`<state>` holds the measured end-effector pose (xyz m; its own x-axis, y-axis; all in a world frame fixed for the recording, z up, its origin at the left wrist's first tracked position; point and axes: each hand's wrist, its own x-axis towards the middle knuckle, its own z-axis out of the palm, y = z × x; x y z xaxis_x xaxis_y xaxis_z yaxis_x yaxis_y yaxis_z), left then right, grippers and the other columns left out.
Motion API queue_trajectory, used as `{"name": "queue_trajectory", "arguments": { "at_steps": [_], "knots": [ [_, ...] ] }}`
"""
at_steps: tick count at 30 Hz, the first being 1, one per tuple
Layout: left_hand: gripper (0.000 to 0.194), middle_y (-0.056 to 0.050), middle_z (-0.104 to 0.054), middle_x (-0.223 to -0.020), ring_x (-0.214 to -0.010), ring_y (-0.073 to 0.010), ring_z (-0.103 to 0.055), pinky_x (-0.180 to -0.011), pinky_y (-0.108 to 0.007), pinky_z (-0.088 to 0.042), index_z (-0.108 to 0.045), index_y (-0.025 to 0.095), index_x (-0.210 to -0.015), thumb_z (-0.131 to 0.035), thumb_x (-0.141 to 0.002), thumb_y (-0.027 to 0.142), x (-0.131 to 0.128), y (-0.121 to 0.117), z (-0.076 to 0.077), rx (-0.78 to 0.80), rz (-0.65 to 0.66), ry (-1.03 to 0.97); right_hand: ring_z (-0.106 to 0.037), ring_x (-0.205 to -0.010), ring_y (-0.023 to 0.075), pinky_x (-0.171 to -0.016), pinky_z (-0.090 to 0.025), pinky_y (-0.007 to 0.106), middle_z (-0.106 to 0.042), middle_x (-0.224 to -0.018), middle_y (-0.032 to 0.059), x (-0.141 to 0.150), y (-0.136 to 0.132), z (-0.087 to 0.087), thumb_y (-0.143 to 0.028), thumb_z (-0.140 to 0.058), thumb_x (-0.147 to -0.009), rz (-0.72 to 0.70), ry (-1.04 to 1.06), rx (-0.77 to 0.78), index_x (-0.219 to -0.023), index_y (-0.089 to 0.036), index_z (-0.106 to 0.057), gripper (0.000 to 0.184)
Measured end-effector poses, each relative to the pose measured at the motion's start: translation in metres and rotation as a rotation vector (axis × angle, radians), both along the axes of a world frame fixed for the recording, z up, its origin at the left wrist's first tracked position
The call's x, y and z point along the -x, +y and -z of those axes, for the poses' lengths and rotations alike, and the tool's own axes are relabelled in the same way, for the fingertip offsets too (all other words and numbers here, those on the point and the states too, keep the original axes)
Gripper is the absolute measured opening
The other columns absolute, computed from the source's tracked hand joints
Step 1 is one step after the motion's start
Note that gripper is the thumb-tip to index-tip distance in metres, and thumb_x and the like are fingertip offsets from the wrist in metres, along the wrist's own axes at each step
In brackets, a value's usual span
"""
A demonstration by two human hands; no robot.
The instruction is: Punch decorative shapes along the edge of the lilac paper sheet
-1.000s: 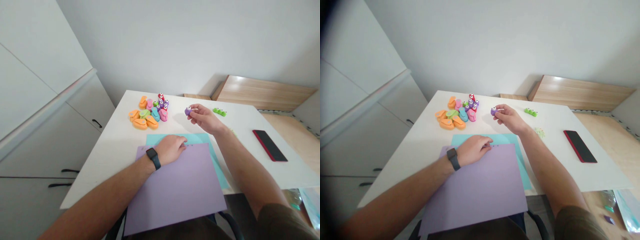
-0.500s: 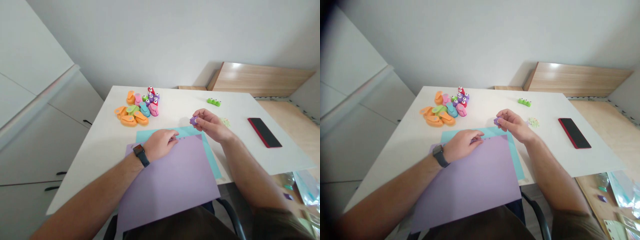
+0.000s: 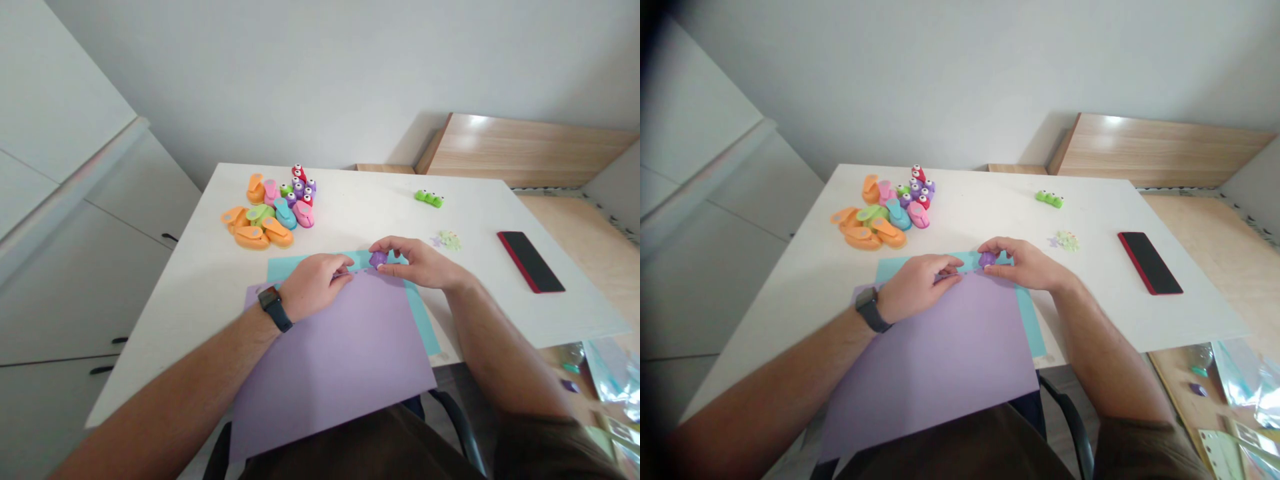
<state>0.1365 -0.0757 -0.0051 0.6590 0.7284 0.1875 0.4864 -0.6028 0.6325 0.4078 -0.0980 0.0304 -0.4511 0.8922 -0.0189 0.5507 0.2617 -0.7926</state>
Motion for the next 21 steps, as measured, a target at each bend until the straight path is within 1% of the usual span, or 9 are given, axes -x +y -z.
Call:
{"name": "queue_trajectory", "arguments": {
  "at_steps": [4,8,12,17,21],
  "knots": [
    [0.022,-0.007,-0.079,-0.103,-0.096,-0.022,-0.075,-0.086,-0.033,-0.057,-0.071,0.018,-0.114,-0.065,-0.094,0.026,0.001,0.001,0.0,-0.01,-0.007,0.004,-0.065,-0.109,0.0235,-0.098,-0.05,0.042,-0.072,-0.121,0.005,0.002,-0.001,0.001,-0.043,-0.069,-0.091,-0.023,-0.025,0.003,-0.129,-0.028,-0.068,0.041],
    [0.022,-0.007,-0.079,-0.103,-0.096,-0.0217,-0.075,-0.087,-0.033,-0.057,-0.07,0.018,-0.114,-0.065,-0.094,0.026,0.001,0.001,-0.001,-0.013,-0.008,0.0,-0.066,-0.105,0.0226,-0.093,-0.052,0.04,-0.072,-0.12,0.0053,0.006,-0.002,-0.001,-0.043,-0.067,-0.092,-0.042,-0.063,0.014,-0.129,-0.028,-0.068,0.04],
    [0.022,-0.007,-0.079,-0.102,-0.096,-0.022,-0.075,-0.087,-0.033,-0.057,-0.07,0.018,-0.114,-0.067,-0.093,0.025,0.001,0.001,-0.001,-0.009,-0.013,-0.001,-0.066,-0.102,0.0211,-0.093,-0.053,0.038,-0.072,-0.117,0.0053,0.011,-0.004,-0.002,-0.041,-0.065,-0.094,-0.059,-0.108,-0.015,-0.129,-0.027,-0.067,0.038],
    [0.021,-0.007,-0.079,-0.102,-0.096,-0.0221,-0.075,-0.087,-0.034,-0.056,-0.07,0.018,-0.113,-0.066,-0.093,0.024,0.001,0.001,-0.001,-0.006,-0.005,0.004,-0.067,-0.107,0.0239,-0.096,-0.052,0.042,-0.071,-0.121,0.0071,0.015,-0.004,0.0,-0.042,-0.068,-0.091,-0.075,-0.181,-0.053,-0.131,-0.027,-0.066,0.043],
    [0.021,-0.007,-0.079,-0.103,-0.096,-0.0218,-0.075,-0.086,-0.033,-0.057,-0.07,0.018,-0.114,-0.066,-0.093,0.023,0.001,0.002,0.0,-0.007,-0.001,0.006,-0.068,-0.109,0.0251,-0.097,-0.053,0.042,-0.071,-0.123,0.0079,0.016,-0.004,0.002,-0.043,-0.07,-0.089,-0.046,-0.219,-0.046,-0.133,-0.027,-0.065,0.047]
  ]
}}
